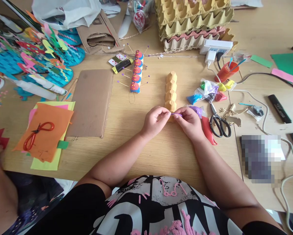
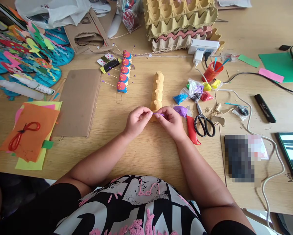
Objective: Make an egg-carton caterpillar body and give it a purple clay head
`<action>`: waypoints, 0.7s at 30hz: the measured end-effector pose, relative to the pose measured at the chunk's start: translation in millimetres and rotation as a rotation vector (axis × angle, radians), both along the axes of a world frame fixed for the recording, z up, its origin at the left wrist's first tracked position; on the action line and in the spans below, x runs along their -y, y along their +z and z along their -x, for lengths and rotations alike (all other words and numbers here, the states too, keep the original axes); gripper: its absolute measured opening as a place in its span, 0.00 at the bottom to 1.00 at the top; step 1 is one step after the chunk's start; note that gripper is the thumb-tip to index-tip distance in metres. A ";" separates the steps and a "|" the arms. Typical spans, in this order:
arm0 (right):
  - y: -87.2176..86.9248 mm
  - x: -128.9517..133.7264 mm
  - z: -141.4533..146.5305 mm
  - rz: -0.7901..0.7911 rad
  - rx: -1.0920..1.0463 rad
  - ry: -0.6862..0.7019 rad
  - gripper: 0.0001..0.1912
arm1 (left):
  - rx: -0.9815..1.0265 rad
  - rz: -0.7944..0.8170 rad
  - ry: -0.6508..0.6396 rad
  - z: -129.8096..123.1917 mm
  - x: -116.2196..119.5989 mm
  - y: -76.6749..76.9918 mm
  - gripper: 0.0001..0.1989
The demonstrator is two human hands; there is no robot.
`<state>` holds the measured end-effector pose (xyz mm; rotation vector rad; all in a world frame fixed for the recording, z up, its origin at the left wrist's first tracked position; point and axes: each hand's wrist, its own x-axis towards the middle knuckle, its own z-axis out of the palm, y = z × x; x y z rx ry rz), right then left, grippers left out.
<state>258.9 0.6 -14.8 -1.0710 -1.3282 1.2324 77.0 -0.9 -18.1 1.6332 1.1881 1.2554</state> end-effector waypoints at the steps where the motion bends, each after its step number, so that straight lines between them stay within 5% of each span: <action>1: 0.0 0.1 -0.2 0.000 -0.001 -0.001 0.26 | 0.005 0.002 0.008 -0.2 0.0 -0.6 0.15; 13: -3.3 0.0 -1.2 -0.047 0.013 -0.040 0.23 | -0.010 -0.084 0.008 0.7 -0.4 4.0 0.24; 21: 1.7 3.6 -5.8 -0.307 0.315 -0.088 0.14 | -0.025 -0.065 0.015 -1.2 0.5 3.0 0.17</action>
